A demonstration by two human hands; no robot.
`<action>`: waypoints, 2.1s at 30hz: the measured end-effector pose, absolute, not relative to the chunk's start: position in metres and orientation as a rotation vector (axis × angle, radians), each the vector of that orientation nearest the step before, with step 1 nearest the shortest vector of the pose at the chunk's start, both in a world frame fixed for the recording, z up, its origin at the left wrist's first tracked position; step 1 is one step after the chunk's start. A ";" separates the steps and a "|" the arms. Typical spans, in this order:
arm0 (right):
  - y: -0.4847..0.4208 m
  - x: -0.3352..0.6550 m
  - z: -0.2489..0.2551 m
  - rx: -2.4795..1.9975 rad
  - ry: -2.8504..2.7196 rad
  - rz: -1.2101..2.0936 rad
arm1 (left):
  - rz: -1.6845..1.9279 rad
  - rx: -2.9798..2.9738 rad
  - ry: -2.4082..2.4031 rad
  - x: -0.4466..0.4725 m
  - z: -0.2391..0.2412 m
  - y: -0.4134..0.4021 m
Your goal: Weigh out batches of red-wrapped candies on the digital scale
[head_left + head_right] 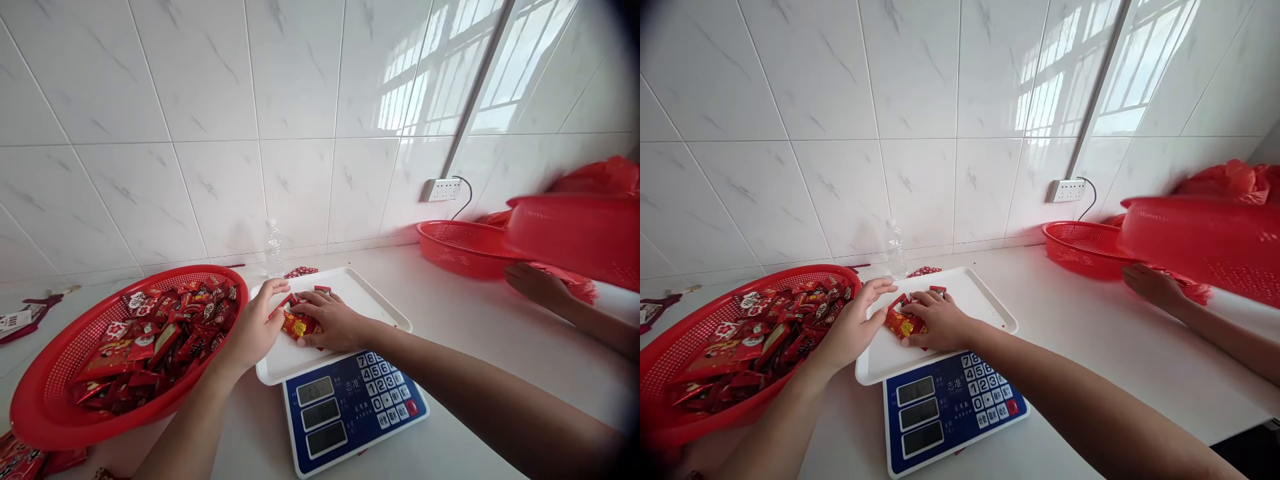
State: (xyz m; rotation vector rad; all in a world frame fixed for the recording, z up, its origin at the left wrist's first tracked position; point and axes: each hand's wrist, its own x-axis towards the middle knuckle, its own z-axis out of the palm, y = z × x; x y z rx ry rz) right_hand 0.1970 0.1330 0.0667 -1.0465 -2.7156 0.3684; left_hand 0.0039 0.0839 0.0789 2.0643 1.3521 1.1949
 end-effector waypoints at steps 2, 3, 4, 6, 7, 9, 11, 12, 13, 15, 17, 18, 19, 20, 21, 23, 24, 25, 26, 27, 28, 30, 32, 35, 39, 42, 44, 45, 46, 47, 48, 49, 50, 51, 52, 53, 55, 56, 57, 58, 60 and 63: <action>0.133 0.199 0.065 -0.996 -2.699 0.317 | 1.216 2.058 1.335 0.004 0.081 0.083; 0.134 0.199 0.064 -0.975 -2.685 0.292 | 1.219 2.055 1.329 0.004 0.081 0.083; 0.135 0.200 0.063 -0.960 -2.668 0.269 | 1.220 2.053 1.324 0.005 0.082 0.082; 0.137 0.200 0.062 -0.962 -2.616 0.231 | 1.208 2.058 1.319 0.007 0.082 0.080; 0.139 0.200 0.062 -0.977 -2.582 0.217 | 1.200 2.063 1.320 0.008 0.083 0.079; 0.142 0.200 0.063 -1.024 -2.502 0.196 | 1.184 2.075 1.337 0.009 0.084 0.078; 0.145 0.200 0.065 -1.089 -2.411 0.180 | 1.173 2.083 1.355 0.009 0.085 0.076; 0.146 0.201 0.067 -1.125 -2.367 0.172 | 1.172 2.088 1.359 0.010 0.086 0.076; 0.146 0.203 0.070 -1.163 -2.325 0.163 | 1.174 2.096 1.359 0.010 0.087 0.075; 0.147 0.208 0.079 -1.241 -2.244 0.145 | 1.181 2.108 1.356 0.009 0.090 0.074; 0.146 0.218 0.090 -1.322 -2.176 0.132 | 1.184 2.106 1.366 0.009 0.092 0.073; 0.145 0.225 0.097 -1.367 -2.146 0.125 | 1.184 2.100 1.373 0.009 0.093 0.073; 0.144 0.234 0.104 -1.416 -2.119 0.119 | 1.184 2.094 1.379 0.008 0.093 0.073; 0.144 0.245 0.111 -1.470 -2.095 0.110 | 1.186 2.091 1.384 0.008 0.094 0.073; 0.144 0.257 0.117 -1.529 -2.075 0.098 | 1.185 2.091 1.388 0.007 0.094 0.073; 0.145 0.283 0.126 -1.656 -2.050 0.063 | 1.183 2.094 1.392 0.007 0.094 0.072; 0.147 0.296 0.128 -1.718 -2.048 0.043 | 1.180 2.095 1.391 0.007 0.094 0.072; 0.148 0.307 0.129 -1.775 -2.051 0.023 | 1.177 2.096 1.389 0.007 0.094 0.072; 0.150 0.317 0.128 -1.820 -2.062 0.007 | 1.175 2.100 1.385 0.007 0.094 0.072; 0.151 0.324 0.126 -1.848 -2.083 -0.004 | 1.173 2.107 1.383 0.007 0.093 0.072; 0.151 0.328 0.122 -1.858 -2.113 -0.004 | 1.170 2.115 1.382 0.007 0.093 0.072; 0.150 0.324 0.113 -1.815 -2.209 0.045 | 1.163 2.133 1.387 0.008 0.092 0.073; 0.146 0.307 0.102 -1.694 -2.349 0.152 | 1.154 2.147 1.399 0.008 0.090 0.073; 0.137 0.271 0.086 -1.449 -2.566 0.298 | 1.140 2.162 1.410 0.009 0.090 0.073; 0.134 0.240 0.073 -1.264 -2.684 0.356 | 1.151 2.181 1.405 0.008 0.091 0.072; 0.135 0.234 0.072 -1.216 -2.679 0.324 | 1.154 2.184 1.400 0.009 0.091 0.073; 0.135 0.233 0.074 -1.206 -2.673 0.287 | 1.145 2.188 1.396 0.011 0.089 0.073; 0.134 0.232 0.075 -1.206 -2.670 0.262 | 1.137 2.193 1.396 0.012 0.089 0.073; 0.134 0.230 0.076 -1.208 -2.666 0.233 | 1.125 2.203 1.396 0.013 0.088 0.073; 0.134 0.228 0.077 -1.210 -2.663 0.201 | 1.114 2.216 1.395 0.014 0.088 0.073; 0.134 0.227 0.077 -1.211 -2.661 0.168 | 1.109 2.231 1.392 0.015 0.088 0.072; 0.135 0.225 0.076 -1.211 -2.659 0.136 | 1.110 2.244 1.387 0.015 0.088 0.072; 0.136 0.224 0.076 -1.211 -2.657 0.108 | 1.114 2.252 1.386 0.016 0.089 0.071; 0.138 0.223 0.076 -1.213 -2.651 0.082 | 1.124 2.255 1.387 0.016 0.090 0.071; 0.140 0.224 0.076 -1.221 -2.641 0.059 | 1.134 2.253 1.392 0.015 0.090 0.070; 0.143 0.227 0.077 -1.235 -2.621 0.036 | 1.139 2.247 1.399 0.015 0.091 0.070; 0.146 0.236 0.081 -1.290 -2.552 -0.007 | 1.145 2.237 1.405 0.015 0.092 0.070; 0.147 0.244 0.085 -1.330 -2.503 -0.030 | 1.151 2.230 1.403 0.015 0.092 0.070; 0.147 0.253 0.089 -1.380 -2.447 -0.052 | 1.161 2.221 1.397 0.014 0.092 0.070; 0.147 0.264 0.094 -1.441 -2.386 -0.072 | 1.169 2.210 1.388 0.014 0.092 0.070; 0.145 0.288 0.103 -1.580 -2.278 -0.099 | 1.185 2.179 1.361 0.013 0.091 0.071; 0.143 0.325 0.110 -1.778 -2.203 -0.099 | 1.211 2.136 1.328 0.012 0.091 0.071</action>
